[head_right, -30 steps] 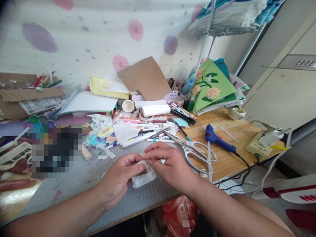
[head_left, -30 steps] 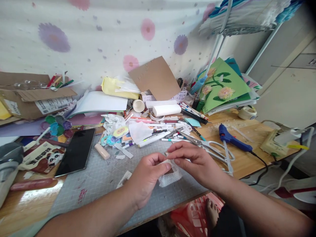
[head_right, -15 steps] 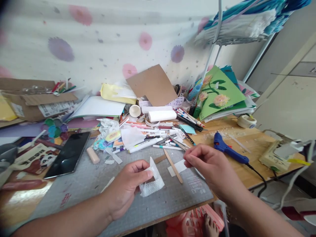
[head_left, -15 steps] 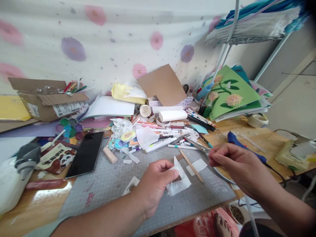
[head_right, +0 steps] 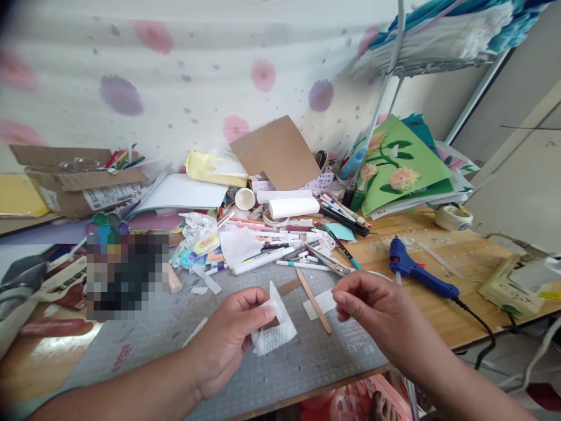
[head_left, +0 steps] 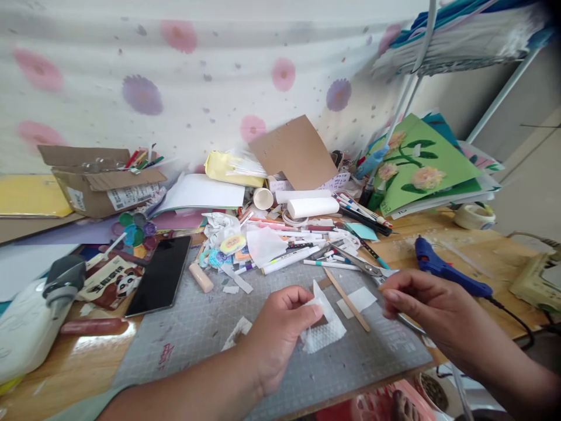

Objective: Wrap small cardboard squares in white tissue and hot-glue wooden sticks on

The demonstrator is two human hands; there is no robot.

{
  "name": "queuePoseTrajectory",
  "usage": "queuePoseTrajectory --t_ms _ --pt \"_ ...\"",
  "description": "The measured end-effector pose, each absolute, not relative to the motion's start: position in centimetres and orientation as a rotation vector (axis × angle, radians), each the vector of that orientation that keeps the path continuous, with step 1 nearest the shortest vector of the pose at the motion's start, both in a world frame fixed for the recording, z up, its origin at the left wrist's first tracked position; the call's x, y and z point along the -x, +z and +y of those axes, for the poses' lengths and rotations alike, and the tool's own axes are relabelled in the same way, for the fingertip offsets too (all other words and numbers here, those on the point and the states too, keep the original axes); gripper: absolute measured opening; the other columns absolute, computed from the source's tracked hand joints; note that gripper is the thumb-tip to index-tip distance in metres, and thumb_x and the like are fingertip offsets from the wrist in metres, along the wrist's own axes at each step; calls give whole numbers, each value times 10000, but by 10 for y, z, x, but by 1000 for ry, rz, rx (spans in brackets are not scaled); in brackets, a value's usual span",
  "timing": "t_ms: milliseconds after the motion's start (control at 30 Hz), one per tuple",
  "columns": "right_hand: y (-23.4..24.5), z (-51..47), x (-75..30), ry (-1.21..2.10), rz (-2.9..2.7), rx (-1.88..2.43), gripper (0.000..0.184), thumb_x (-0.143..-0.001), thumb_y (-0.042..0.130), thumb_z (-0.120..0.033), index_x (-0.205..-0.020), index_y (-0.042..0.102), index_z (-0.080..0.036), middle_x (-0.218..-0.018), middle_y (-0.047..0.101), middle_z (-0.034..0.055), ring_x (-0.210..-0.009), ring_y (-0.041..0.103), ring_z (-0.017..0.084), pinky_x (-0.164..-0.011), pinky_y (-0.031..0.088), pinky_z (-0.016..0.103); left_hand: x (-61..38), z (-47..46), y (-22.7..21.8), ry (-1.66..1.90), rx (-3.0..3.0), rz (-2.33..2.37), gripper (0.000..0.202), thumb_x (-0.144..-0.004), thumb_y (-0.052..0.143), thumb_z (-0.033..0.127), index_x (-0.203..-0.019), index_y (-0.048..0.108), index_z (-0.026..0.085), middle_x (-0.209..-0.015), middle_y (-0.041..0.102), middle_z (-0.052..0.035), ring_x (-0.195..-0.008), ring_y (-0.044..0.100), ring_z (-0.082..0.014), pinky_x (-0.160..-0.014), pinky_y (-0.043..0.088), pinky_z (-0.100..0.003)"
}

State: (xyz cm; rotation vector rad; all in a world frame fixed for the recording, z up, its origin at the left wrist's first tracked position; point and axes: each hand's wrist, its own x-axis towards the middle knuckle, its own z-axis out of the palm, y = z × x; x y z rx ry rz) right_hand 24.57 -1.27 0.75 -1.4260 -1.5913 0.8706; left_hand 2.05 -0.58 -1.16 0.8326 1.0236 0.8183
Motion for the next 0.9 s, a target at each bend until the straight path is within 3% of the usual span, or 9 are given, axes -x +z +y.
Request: queuePoseTrajectory --t_ms 67,133,333,567,700,900 --pt "6 -12 -246 985 -1592 1346 304 -793 631 -473 -656 636 -202 -701 633 18 -663 573 148 -611 444 239 -21 -6 -11 814 -826 1024 150 -663 694 259 -653 580 161 -617 590 5 -565 502 -105 -568 328 -247" --pt "4 -12 -244 1125 -1482 1283 292 -835 601 -446 -685 628 -197 -730 629 12 -691 564 137 -634 424 233 -21 -6 -11 809 -823 1022 157 -667 697 271 -665 587 160 -626 591 6 -574 506 -105 -574 333 -245" --pt "7 -13 -227 1494 -1031 1074 302 -787 677 -418 -660 564 -169 -595 598 -17 -483 549 99 -507 412 224 -20 -5 -11 803 -846 1008 163 -676 695 286 -677 596 156 -613 591 13 -554 486 -98 -558 324 -239" --pt "12 -16 -220 1613 -886 929 223 -834 643 -349 -727 569 -169 -546 585 -33 -418 514 84 -473 440 220 -20 -6 -9 793 -862 1014 164 -698 682 294 -681 596 155 -621 608 3 -569 493 -105 -562 325 -237" --pt "12 -17 -219 1646 -858 886 198 -828 658 -322 -735 579 -167 -516 548 -48 -371 453 61 -427 397 194 -20 -5 -10 790 -871 987 161 -723 667 296 -689 598 155 -629 609 4 -577 493 -106 -574 338 -239" --pt "11 -16 -218 1678 -829 731 201 -839 629 -265 -686 541 -168 -710 577 0 -600 549 116 -582 455 253 -20 -5 -10 786 -888 966 148 -752 644 287 -695 602 157 -633 599 14 -574 478 -98 -568 335 -235"
